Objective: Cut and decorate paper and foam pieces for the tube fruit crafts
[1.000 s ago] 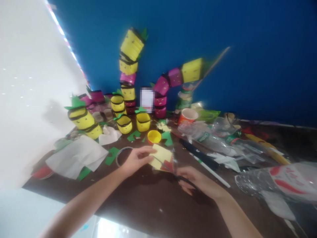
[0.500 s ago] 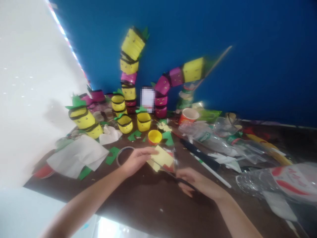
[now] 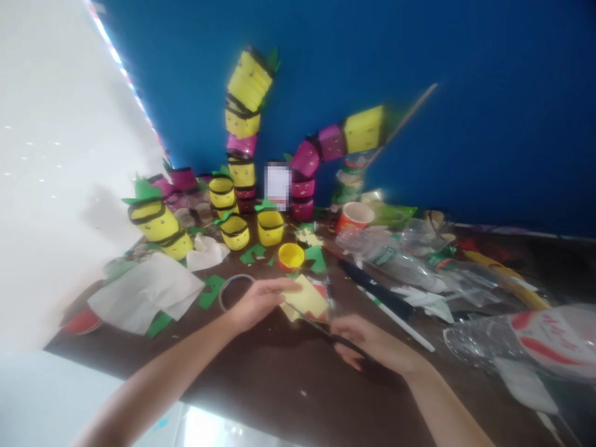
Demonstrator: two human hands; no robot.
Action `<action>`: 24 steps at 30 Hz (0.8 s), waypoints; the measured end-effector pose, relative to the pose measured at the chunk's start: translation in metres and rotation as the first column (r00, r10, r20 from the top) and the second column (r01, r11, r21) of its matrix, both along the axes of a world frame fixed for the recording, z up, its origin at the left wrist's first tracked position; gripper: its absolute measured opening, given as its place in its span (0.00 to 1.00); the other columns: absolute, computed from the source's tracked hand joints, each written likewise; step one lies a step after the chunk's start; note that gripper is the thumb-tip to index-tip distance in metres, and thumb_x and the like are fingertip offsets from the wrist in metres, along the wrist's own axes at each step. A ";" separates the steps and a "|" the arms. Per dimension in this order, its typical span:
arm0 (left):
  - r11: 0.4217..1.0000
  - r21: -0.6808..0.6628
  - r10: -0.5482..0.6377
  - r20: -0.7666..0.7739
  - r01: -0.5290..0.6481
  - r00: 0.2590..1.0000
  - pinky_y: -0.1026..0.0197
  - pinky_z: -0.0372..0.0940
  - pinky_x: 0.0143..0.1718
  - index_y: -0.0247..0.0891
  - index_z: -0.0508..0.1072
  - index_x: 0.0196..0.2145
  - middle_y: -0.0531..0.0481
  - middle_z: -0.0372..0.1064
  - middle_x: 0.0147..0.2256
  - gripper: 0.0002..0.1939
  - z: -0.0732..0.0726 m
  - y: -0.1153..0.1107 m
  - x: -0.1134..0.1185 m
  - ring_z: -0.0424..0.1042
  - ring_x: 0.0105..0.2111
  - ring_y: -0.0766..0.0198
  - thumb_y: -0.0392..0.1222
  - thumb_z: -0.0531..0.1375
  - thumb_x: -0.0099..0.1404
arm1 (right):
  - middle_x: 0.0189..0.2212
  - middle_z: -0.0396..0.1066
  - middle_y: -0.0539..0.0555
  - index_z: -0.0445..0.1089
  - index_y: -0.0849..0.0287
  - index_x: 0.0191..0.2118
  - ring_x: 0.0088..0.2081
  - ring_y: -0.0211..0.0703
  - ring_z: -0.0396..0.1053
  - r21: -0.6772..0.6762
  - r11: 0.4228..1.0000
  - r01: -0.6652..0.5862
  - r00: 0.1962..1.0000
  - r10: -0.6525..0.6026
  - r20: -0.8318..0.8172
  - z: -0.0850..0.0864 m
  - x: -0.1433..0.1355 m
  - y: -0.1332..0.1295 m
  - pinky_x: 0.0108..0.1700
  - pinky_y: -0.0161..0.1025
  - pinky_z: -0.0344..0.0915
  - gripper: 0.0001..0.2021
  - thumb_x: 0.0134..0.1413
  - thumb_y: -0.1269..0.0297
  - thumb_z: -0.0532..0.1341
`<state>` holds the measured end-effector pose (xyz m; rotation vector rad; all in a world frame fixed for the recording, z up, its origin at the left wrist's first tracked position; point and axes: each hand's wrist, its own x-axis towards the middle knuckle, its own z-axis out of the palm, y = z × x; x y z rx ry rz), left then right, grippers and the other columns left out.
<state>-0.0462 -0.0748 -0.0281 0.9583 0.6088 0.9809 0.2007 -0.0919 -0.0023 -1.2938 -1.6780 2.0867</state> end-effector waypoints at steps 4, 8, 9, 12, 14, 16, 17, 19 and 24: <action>1.000 0.010 -0.023 -0.021 0.023 1.000 0.50 0.54 0.53 0.35 0.71 0.46 0.40 0.61 0.53 0.21 0.002 -0.002 0.001 0.58 0.54 0.47 0.41 0.63 0.53 | 0.15 0.59 0.43 0.61 0.60 0.28 0.18 0.32 0.58 -0.016 0.999 0.039 0.999 -0.039 -0.018 -0.001 0.000 -0.001 0.24 0.33 0.55 0.19 0.41 0.48 0.63; 0.994 0.087 0.075 -0.051 -0.071 0.996 0.56 0.60 0.48 0.45 0.60 0.53 0.45 0.63 0.51 0.33 0.005 -0.005 0.006 0.63 0.50 0.54 0.38 0.65 0.51 | 0.15 0.56 0.42 0.61 0.61 0.31 0.18 0.32 0.57 0.012 0.996 0.093 0.994 -0.092 -0.063 -0.002 0.000 0.001 0.23 0.33 0.55 0.20 0.44 0.48 0.61; 0.992 0.094 0.092 -0.069 -0.085 0.993 0.58 0.62 0.44 0.46 0.58 0.54 0.46 0.65 0.48 0.34 0.007 -0.006 0.008 0.66 0.46 0.57 0.37 0.65 0.51 | 0.14 0.55 0.42 0.61 0.61 0.32 0.18 0.32 0.57 0.017 0.996 0.091 0.993 -0.090 -0.075 -0.001 0.000 0.001 0.23 0.33 0.55 0.19 0.45 0.48 0.61; 0.996 0.059 0.072 -0.111 -0.066 0.991 0.63 0.64 0.35 0.46 0.53 0.53 0.49 0.68 0.41 0.32 0.011 -0.009 0.011 0.70 0.34 0.64 0.38 0.63 0.54 | 0.14 0.54 0.41 0.60 0.60 0.29 0.18 0.32 0.57 0.006 0.997 0.082 0.992 -0.081 -0.095 0.001 -0.002 0.002 0.24 0.33 0.55 0.18 0.45 0.48 0.61; 0.997 0.039 0.065 -0.124 -0.061 0.990 0.65 0.64 0.32 0.44 0.52 0.52 0.50 0.70 0.36 0.31 0.012 -0.010 0.012 0.70 0.30 0.66 0.38 0.63 0.55 | 0.14 0.55 0.42 0.60 0.60 0.28 0.18 0.32 0.57 0.000 0.997 0.081 0.993 -0.081 -0.086 0.001 -0.002 0.001 0.24 0.33 0.56 0.19 0.44 0.48 0.61; 0.995 0.031 0.097 -0.145 -0.094 0.985 0.65 0.64 0.31 0.42 0.53 0.51 0.53 0.69 0.30 0.30 0.011 -0.011 0.011 0.70 0.27 0.67 0.39 0.63 0.55 | 0.14 0.55 0.42 0.60 0.60 0.28 0.18 0.32 0.57 0.007 0.996 0.094 0.992 -0.093 -0.085 -0.001 -0.002 0.001 0.23 0.33 0.55 0.19 0.44 0.47 0.61; 0.993 0.028 0.120 -0.154 -0.117 0.981 0.65 0.64 0.30 0.41 0.54 0.50 0.55 0.68 0.27 0.29 0.010 -0.011 0.011 0.69 0.26 0.68 0.39 0.63 0.54 | 0.14 0.55 0.41 0.60 0.60 0.29 0.18 0.32 0.57 0.012 0.994 0.109 0.991 -0.108 -0.083 -0.003 -0.001 0.000 0.23 0.33 0.55 0.19 0.44 0.48 0.61; 0.986 0.023 0.164 -0.173 -0.162 0.971 0.66 0.63 0.29 0.40 0.56 0.48 0.58 0.64 0.23 0.28 0.007 -0.010 0.011 0.69 0.25 0.69 0.40 0.64 0.53 | 0.14 0.56 0.41 0.60 0.60 0.32 0.18 0.32 0.58 0.018 0.990 0.143 0.986 -0.141 -0.084 -0.008 0.000 -0.001 0.23 0.33 0.55 0.20 0.43 0.48 0.62; 0.970 0.022 0.243 -0.173 -0.243 0.954 0.64 0.64 0.29 0.38 0.59 0.44 0.59 0.63 0.21 0.25 0.005 -0.009 0.013 0.69 0.23 0.68 0.42 0.65 0.51 | 0.13 0.52 0.40 0.62 0.62 0.36 0.16 0.31 0.54 0.008 0.989 0.147 0.980 -0.145 -0.136 -0.015 0.002 -0.001 0.22 0.34 0.55 0.24 0.41 0.45 0.62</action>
